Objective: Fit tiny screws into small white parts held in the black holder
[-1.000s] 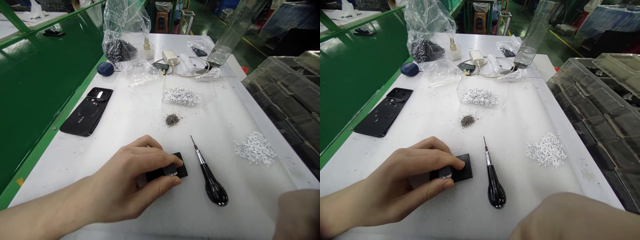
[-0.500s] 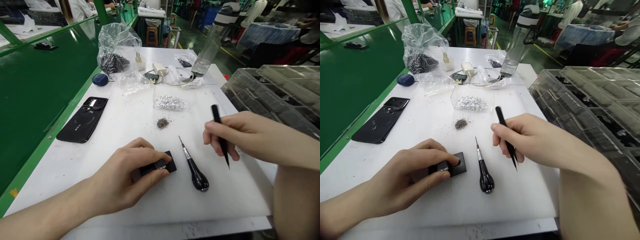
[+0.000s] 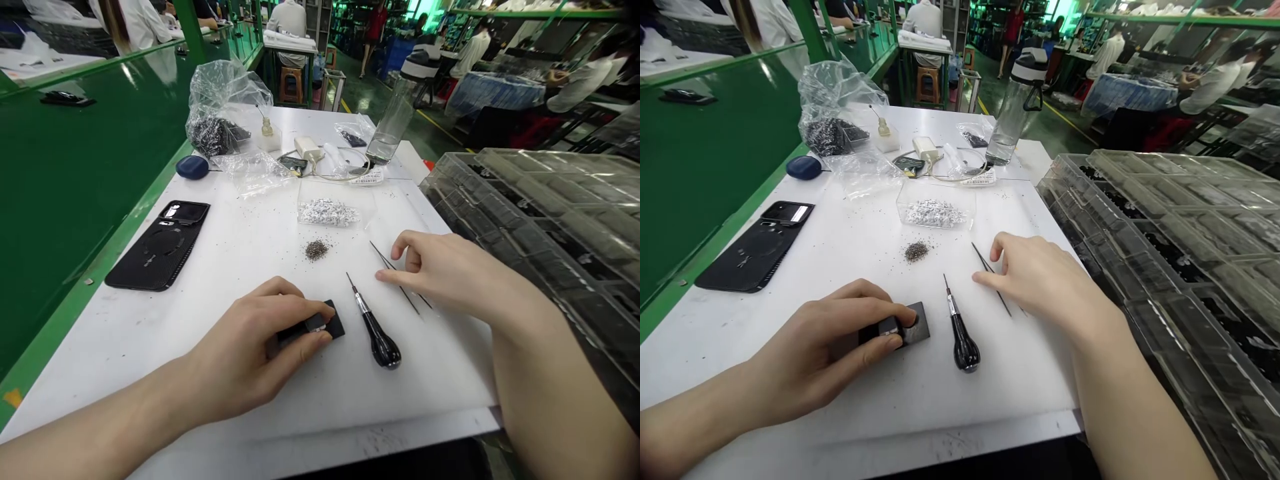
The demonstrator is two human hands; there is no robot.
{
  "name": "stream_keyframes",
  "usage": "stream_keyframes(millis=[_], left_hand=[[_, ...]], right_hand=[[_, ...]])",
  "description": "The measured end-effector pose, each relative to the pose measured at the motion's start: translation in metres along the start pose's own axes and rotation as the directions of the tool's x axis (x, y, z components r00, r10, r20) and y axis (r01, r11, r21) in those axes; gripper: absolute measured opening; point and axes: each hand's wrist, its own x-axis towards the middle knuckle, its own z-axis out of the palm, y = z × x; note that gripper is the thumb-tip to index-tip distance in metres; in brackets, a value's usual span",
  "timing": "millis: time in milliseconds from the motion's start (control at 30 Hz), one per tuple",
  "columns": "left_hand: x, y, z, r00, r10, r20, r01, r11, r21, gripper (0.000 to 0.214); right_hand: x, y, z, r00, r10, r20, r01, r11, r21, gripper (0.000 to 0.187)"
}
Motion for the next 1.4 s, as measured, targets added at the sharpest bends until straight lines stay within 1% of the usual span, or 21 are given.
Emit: stream_keyframes(millis=[100,133,200,267,367,433,467,533,600,667,700,733,800,867,933,1000,1067,1200,1267,1300,1400], left_hand=[[0.000,0.001,0.000,1.000,0.003,0.010,-0.003,1.000,-0.005,0.025],[0.000,0.001,0.000,1.000,0.002,0.013,-0.002,1.000,-0.004,0.025],[0.000,0.000,0.001,1.000,0.001,0.015,-0.001,1.000,-0.002,0.025],[0.000,0.000,0.001,1.000,0.007,0.011,-0.007,1.000,-0.002,0.025],[-0.001,-0.002,0.002,1.000,0.009,0.003,-0.009,1.000,0.001,0.027],[-0.001,-0.003,0.003,1.000,0.007,0.001,-0.007,1.000,0.005,0.028],[-0.001,-0.003,0.003,1.000,0.006,0.001,-0.006,1.000,0.003,0.028],[-0.001,-0.004,0.003,1.000,0.006,0.001,-0.006,1.000,-0.008,0.027],[-0.001,-0.004,0.004,1.000,0.005,-0.003,-0.005,1.000,-0.019,0.027],[-0.001,-0.004,0.004,1.000,0.005,-0.006,-0.005,1.000,-0.029,0.027],[0.000,-0.005,0.003,1.000,0.007,-0.008,-0.007,0.999,-0.040,0.027],[0.000,-0.005,0.003,1.000,0.010,-0.011,-0.011,0.998,-0.055,0.025],[0.001,-0.006,0.003,1.000,0.023,-0.011,-0.024,0.995,-0.100,0.020],[0.001,-0.007,0.003,0.999,0.035,-0.010,-0.036,0.990,-0.137,0.019],[0.002,-0.007,0.003,0.999,0.035,-0.002,-0.035,0.986,-0.161,0.020],[0.002,-0.007,0.002,1.000,0.022,0.008,-0.020,0.986,-0.168,0.019],[0.002,-0.007,0.002,1.000,0.007,0.017,-0.004,0.986,-0.170,0.017],[0.002,-0.008,0.002,1.000,0.017,0.012,-0.014,0.985,-0.171,0.016],[0.002,-0.008,0.003,1.000,0.007,0.007,-0.005,0.986,-0.169,0.014],[0.001,-0.008,0.003,1.000,-0.002,0.005,0.003,0.986,-0.168,0.014],[0.001,-0.008,0.003,1.000,-0.015,0.004,0.015,0.986,-0.165,0.019]], right_hand=[[-0.009,-0.014,-0.002,0.995,-0.093,0.033,0.087,0.986,0.142,0.032],[-0.013,-0.021,-0.003,0.983,-0.160,0.090,0.133,0.957,0.257,0.034],[-0.022,-0.034,-0.002,0.923,-0.295,0.245,0.177,0.895,0.409,0.030],[-0.028,-0.043,0.000,0.883,-0.346,0.318,0.209,0.895,0.393,0.025],[-0.030,-0.045,0.003,0.866,-0.324,0.382,0.191,0.918,0.347,0.030],[-0.028,-0.038,0.003,0.847,-0.335,0.414,0.163,0.903,0.398,0.036],[-0.027,-0.034,0.003,0.841,-0.373,0.393,0.177,0.875,0.452,0.039],[-0.025,-0.029,0.004,0.841,-0.498,0.210,0.273,0.727,0.630,0.035],[-0.025,-0.029,0.007,0.829,-0.548,-0.113,0.417,0.471,0.777,0.019],[-0.025,-0.037,0.015,0.796,-0.450,-0.404,0.540,0.228,0.810,0.007],[-0.026,-0.042,0.020,0.777,-0.375,-0.505,0.588,0.147,0.795,0.005],[-0.026,-0.047,0.025,0.742,-0.326,-0.586,0.644,0.104,0.758,0.009],[-0.025,-0.055,0.034,0.627,-0.374,-0.684,0.764,0.124,0.633,0.015],[-0.023,-0.058,0.040,0.504,-0.546,-0.670,0.853,0.195,0.483,0.022],[-0.022,-0.058,0.042,0.457,-0.639,-0.618,0.885,0.257,0.389,0.025],[-0.022,-0.056,0.040,0.452,-0.579,-0.679,0.891,0.263,0.370,0.024],[-0.022,-0.054,0.039,0.471,-0.514,-0.717,0.881,0.247,0.403,0.023],[-0.020,-0.054,0.041,0.463,-0.577,-0.673,0.886,0.270,0.378,0.024],[-0.019,-0.054,0.042,0.462,-0.500,-0.733,0.887,0.251,0.388,0.023],[-0.019,-0.054,0.042,0.476,-0.462,-0.748,0.879,0.243,0.410,0.023],[-0.018,-0.056,0.041,0.491,-0.505,-0.710,0.871,0.274,0.408,0.019]])
